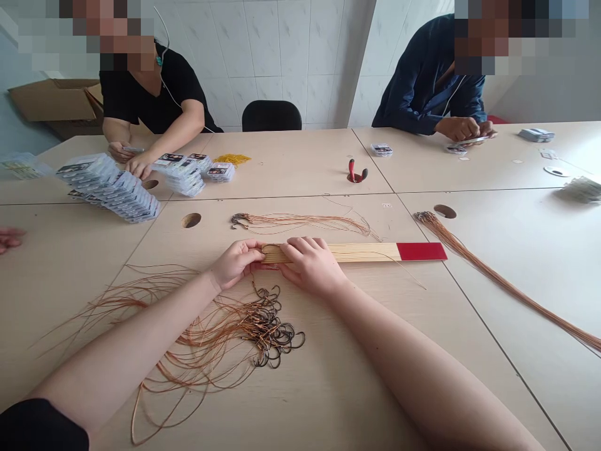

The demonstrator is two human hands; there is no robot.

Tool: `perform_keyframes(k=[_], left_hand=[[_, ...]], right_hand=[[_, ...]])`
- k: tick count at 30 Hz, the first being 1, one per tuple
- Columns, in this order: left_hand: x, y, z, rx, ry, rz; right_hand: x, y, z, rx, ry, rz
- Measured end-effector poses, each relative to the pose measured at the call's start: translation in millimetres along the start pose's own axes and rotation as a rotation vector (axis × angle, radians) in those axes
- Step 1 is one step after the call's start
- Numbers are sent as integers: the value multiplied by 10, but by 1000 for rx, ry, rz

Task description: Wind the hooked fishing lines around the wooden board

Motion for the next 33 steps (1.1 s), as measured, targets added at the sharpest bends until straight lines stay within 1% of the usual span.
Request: perform_keyframes(k=[5, 9, 15, 20, 23, 26, 28, 30, 33], left_hand=[[-6, 8, -1, -5, -8, 0], [-15, 6, -15, -3, -14, 6], [-28, -36, -43, 22, -51, 62], [-64, -64, -83, 23, -105, 221], [-97, -85, -105, 31, -152, 290], [-126, -106, -121, 42, -193, 319], [-138, -113, -127, 44, -207, 322], [-141, -110, -127, 40, -208, 314], [-125, -95, -115, 30, -192, 323]], right_hand=[[34, 15, 3, 23, 38, -51], [70, 58, 6, -4, 52, -88], [18, 171, -10, -133, -24, -21], [-53, 257, -39, -271, -100, 85], [-88, 277, -45, -305, -148, 125], [-101, 281, -29, -284, -163, 121], [-102, 280, -14, -256, -159, 80], [-91, 266, -1, -220, -142, 19], [-67, 189, 9, -153, -110, -40]])
Point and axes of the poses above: each hand's wrist, its own z-axis towards the middle knuckle, its own y-axis out of the back of the hand, x = y × z, the point moved 10 cm from there along z, towards the middle knuckle, and after that the axes turned 7 degrees about y, right-handed, at the moved point
